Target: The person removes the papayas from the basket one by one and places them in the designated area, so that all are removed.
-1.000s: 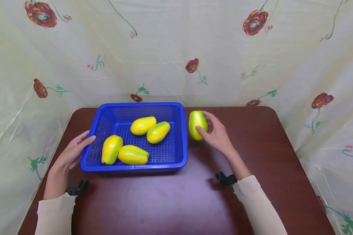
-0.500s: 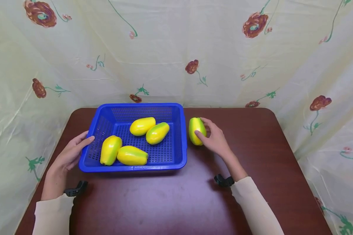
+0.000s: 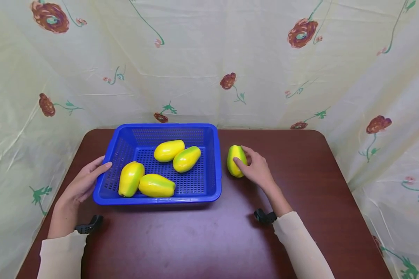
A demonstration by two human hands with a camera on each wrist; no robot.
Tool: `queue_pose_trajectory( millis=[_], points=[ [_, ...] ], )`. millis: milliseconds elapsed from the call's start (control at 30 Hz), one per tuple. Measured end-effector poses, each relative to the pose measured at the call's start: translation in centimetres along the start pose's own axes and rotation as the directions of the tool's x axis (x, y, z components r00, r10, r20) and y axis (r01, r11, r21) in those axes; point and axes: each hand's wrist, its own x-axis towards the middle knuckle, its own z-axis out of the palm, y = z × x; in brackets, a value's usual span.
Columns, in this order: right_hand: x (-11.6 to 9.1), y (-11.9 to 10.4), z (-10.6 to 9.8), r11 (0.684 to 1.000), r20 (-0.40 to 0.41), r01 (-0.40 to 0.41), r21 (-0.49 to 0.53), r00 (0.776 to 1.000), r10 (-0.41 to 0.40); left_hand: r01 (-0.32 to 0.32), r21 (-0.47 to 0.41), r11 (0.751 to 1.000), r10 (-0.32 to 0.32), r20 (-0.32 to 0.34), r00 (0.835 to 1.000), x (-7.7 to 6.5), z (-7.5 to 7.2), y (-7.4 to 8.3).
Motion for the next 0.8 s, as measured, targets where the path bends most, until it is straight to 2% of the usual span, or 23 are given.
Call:
queue_pose_trajectory(
  millis=[200, 533, 800],
  points=[
    [-0.11, 0.26, 0.04, 0.999, 0.014, -0.048, -0.016, 0.999, 0.049, 0.006, 0.003, 1.0, -0.006, 0.005, 1.0, -0.01, 0.06, 0.13],
    [-0.09, 0.12, 0.1, 0.996, 0.03, -0.085, -0.017, 0.996, 0.086, 0.007, -0.002, 1.0, -0.007, 0.008, 1.0, -0.04, -0.05, 0.09],
    [-0.28, -0.25, 0.36, 0.998, 0.059, -0.058, -0.036, 0.996, 0.06, 0.007, -0.007, 1.0, -0.007, 0.009, 1.0, -0.14, -0.02, 0.15]
  ],
)
